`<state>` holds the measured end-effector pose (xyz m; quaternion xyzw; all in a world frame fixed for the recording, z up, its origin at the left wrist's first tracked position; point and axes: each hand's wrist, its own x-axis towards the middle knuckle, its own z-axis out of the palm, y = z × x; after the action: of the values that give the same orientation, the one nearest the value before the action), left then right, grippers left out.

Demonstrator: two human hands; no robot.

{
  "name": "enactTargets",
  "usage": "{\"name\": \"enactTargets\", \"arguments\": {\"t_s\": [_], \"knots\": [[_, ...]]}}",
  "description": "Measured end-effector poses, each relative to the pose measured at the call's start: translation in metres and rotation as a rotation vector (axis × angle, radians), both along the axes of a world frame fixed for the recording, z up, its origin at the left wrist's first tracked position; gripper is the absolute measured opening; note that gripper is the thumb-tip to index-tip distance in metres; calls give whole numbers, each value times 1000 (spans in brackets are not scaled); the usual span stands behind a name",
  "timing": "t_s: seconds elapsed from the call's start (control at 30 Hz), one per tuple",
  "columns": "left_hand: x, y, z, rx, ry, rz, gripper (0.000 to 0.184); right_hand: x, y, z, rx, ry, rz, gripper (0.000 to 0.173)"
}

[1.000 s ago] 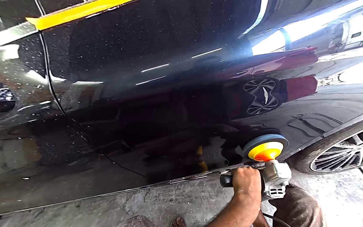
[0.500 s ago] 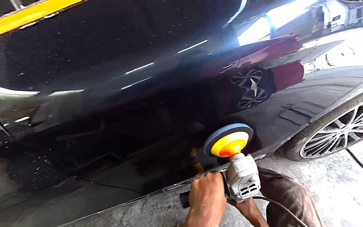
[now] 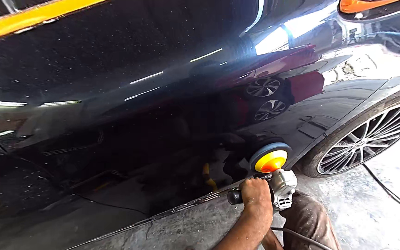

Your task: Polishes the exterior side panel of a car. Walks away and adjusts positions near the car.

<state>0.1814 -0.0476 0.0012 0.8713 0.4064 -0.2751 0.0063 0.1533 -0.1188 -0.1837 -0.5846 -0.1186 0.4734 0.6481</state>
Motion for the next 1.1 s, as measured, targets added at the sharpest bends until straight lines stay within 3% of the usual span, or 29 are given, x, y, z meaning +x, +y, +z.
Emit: {"name": "enactTargets", "arguments": {"t_s": [0.07, 0.13, 0.17, 0.27, 0.53, 0.67, 0.87, 0.97, 1.03, 1.1], "knots": [[-5, 2, -3, 2, 9, 2, 28, 6, 2, 12, -69, 47, 117, 56], [-19, 5, -3, 9, -1, 17, 26, 1, 10, -80, 331, -102, 135, 66], [-29, 8, -3, 1, -18, 35, 25, -2, 16, -100, 290, -97, 126, 71], [-66, 18, -5, -14, -58, 97, 26, -13, 30, -116, 70, -101, 38, 82], [-148, 41, -31, 11, -122, 282, 36, -14, 45, -119, 35, -367, 200, 77], [-142, 40, -36, 21, -154, 257, 33, -9, 44, -124, 38, -353, 150, 80], [-94, 35, -29, -56, -195, 140, 25, 6, 39, -135, -7, -316, 15, 83], [-63, 28, -26, -82, -216, 74, 24, 4, 29, -109, 36, -234, -65, 74], [-42, 22, -23, -88, -215, 43, 26, 3, 18, -45, -18, -118, -59, 62], [-24, 18, -20, -69, -205, 20, 27, -3, 5, 22, 111, -241, -86, 46]]}}
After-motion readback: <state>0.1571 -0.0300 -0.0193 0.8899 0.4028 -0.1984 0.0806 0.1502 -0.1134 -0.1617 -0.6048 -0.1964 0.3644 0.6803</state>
